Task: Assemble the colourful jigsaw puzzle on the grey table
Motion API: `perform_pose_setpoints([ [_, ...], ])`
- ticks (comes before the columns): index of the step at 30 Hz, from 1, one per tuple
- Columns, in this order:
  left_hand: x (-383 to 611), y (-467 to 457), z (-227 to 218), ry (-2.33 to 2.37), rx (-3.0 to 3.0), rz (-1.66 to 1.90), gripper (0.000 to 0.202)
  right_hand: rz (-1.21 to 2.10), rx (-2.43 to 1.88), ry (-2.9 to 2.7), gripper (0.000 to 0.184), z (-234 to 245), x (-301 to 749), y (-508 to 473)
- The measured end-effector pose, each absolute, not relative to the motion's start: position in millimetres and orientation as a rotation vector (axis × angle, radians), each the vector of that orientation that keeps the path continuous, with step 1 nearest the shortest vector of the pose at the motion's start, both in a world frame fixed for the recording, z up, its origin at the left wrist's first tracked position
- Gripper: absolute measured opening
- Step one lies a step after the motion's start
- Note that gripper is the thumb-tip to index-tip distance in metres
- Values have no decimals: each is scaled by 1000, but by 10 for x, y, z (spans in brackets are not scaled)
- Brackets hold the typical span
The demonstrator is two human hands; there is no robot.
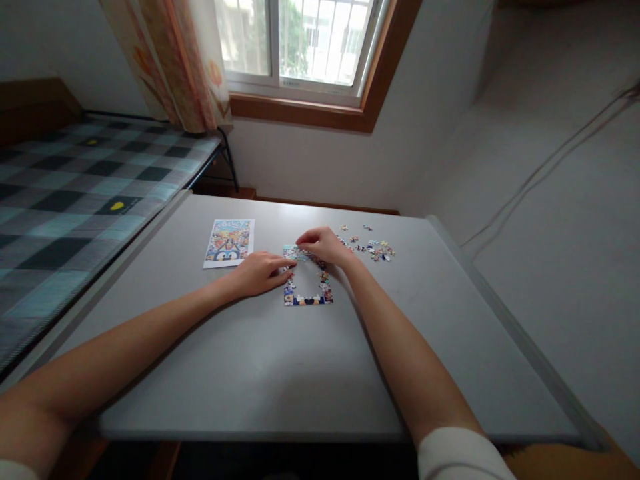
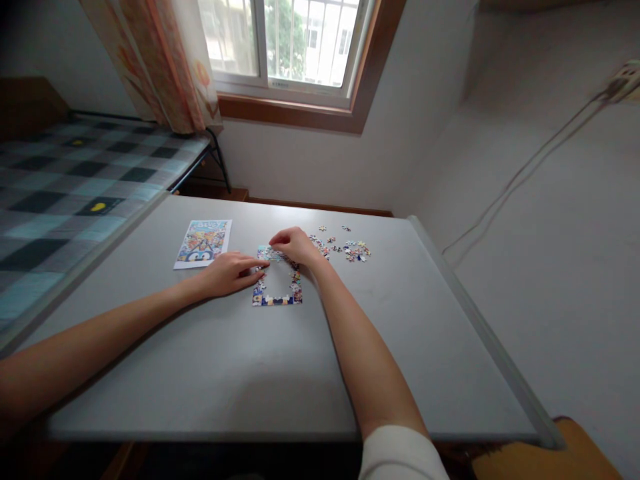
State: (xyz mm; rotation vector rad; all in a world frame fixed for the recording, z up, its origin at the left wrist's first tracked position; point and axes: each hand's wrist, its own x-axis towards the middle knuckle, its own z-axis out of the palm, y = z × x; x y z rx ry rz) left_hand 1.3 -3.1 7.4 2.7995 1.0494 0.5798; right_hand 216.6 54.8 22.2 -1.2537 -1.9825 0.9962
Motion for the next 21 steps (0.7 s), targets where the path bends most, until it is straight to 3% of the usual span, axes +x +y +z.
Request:
perform_pose_setpoints([
  [21, 16, -27, 72, 1052, 2813, 580, 30, 806, -1340, -2094, 16, 198, 2063, 488],
])
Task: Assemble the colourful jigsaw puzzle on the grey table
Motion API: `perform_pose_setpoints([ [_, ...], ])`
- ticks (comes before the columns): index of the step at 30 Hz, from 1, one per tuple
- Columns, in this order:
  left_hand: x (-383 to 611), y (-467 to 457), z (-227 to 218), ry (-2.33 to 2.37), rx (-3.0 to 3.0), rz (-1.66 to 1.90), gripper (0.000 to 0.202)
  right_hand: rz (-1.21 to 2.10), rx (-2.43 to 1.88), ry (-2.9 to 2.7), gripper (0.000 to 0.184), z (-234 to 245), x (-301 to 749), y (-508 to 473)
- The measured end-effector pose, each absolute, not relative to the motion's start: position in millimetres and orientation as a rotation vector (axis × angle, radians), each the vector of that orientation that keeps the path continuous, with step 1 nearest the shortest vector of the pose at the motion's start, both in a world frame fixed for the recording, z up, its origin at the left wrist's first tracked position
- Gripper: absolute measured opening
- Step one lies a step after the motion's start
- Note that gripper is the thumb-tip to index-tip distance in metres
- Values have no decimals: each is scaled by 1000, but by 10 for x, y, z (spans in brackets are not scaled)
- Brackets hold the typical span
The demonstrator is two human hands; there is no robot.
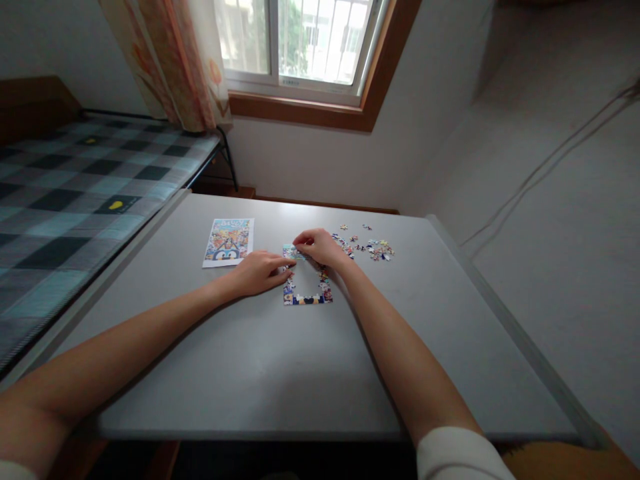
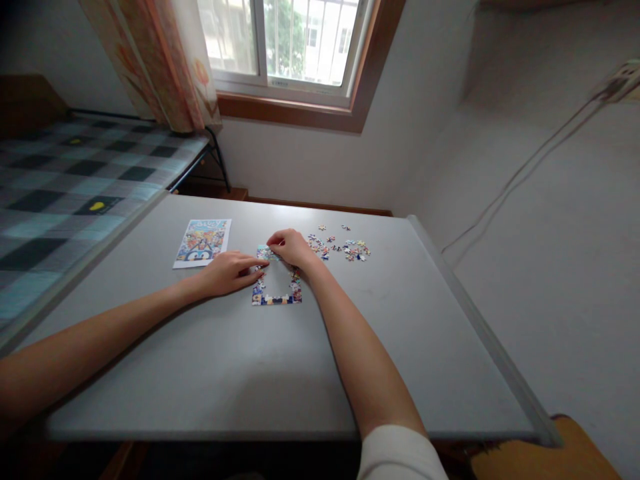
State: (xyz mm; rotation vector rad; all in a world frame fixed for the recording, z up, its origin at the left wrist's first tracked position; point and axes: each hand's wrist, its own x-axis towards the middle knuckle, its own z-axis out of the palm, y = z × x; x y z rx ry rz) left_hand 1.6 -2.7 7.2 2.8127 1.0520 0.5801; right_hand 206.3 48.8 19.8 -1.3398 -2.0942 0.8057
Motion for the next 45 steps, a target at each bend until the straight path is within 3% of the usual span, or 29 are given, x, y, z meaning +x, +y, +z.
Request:
perform_pose_setpoints([
  [45, 7, -12, 60, 1039, 2816, 580, 32, 646, -1424, -2234, 17, 252, 2023, 453],
])
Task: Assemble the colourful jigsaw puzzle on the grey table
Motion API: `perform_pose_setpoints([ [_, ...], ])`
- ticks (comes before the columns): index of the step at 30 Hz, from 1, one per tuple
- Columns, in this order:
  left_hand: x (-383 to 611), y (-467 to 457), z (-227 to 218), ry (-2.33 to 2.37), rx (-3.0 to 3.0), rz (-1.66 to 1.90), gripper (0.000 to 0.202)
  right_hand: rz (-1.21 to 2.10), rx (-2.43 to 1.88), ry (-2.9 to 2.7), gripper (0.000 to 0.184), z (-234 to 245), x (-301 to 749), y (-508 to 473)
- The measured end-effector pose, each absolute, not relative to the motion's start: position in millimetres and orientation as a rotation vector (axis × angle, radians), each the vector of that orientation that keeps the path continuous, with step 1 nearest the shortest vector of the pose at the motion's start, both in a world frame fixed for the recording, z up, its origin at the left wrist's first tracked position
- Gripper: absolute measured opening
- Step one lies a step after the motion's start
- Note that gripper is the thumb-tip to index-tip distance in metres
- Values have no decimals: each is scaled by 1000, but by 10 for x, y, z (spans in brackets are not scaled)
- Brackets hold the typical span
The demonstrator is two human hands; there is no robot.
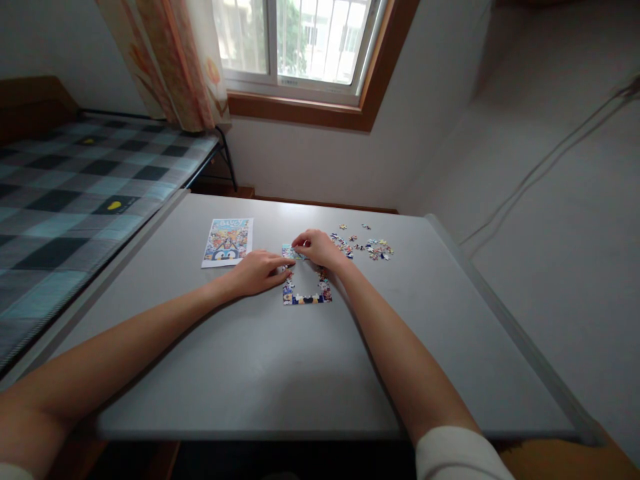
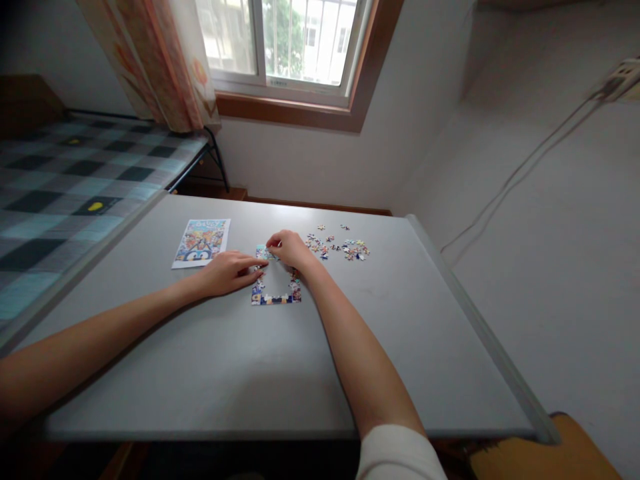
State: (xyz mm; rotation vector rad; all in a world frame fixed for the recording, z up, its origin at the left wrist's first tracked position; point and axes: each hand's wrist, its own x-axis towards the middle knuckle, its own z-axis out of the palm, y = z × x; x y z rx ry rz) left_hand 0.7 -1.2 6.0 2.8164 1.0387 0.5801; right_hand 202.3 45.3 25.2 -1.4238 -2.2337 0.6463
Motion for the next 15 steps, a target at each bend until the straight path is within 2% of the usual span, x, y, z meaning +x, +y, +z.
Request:
perform_pose_setpoints([
  [15, 10, -17, 67, 1040, 2805, 577, 31, 636, -1522, -2201, 20, 316, 1995, 411],
])
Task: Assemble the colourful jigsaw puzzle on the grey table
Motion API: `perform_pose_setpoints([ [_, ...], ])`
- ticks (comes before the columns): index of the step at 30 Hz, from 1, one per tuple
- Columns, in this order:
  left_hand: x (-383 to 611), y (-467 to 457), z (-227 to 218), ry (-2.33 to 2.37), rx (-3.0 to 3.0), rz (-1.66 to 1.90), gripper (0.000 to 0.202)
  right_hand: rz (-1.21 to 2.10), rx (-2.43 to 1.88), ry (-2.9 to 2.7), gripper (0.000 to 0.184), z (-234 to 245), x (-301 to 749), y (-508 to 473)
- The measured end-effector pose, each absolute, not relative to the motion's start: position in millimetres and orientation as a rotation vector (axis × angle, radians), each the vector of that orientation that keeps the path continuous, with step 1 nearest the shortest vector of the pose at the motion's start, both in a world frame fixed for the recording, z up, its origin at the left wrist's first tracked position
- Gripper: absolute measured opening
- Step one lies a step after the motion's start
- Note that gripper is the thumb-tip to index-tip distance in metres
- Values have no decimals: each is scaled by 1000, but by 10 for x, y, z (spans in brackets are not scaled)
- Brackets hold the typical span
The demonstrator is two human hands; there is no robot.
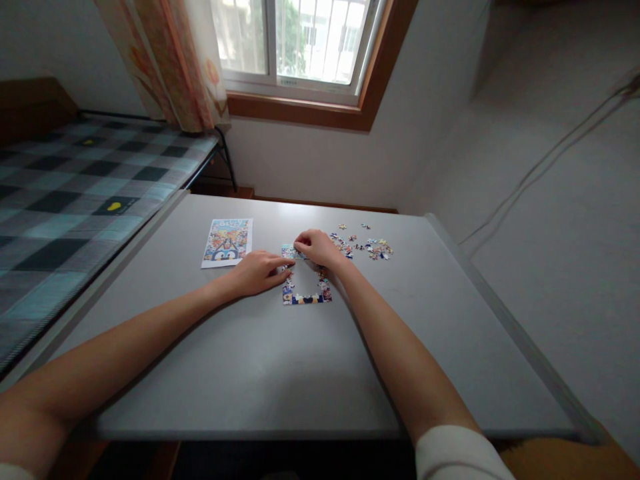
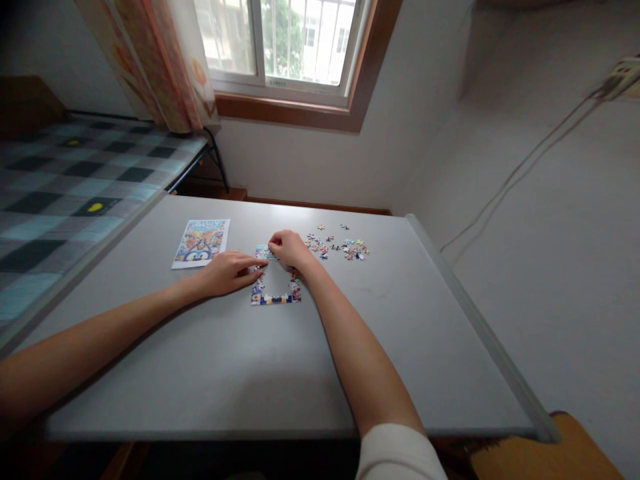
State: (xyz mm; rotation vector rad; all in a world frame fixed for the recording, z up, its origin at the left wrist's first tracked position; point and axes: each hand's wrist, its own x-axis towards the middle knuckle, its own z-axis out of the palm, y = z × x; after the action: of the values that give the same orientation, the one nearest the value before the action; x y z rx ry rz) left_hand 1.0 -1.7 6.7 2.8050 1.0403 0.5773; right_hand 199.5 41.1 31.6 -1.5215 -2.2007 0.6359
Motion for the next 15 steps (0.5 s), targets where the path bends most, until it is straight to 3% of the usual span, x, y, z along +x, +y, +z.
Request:
perform_pose_setpoints([
  [15, 9, -13, 54, 1038, 2800, 592, 31, 687, -1551, -2162, 20, 330, 1982, 398],
])
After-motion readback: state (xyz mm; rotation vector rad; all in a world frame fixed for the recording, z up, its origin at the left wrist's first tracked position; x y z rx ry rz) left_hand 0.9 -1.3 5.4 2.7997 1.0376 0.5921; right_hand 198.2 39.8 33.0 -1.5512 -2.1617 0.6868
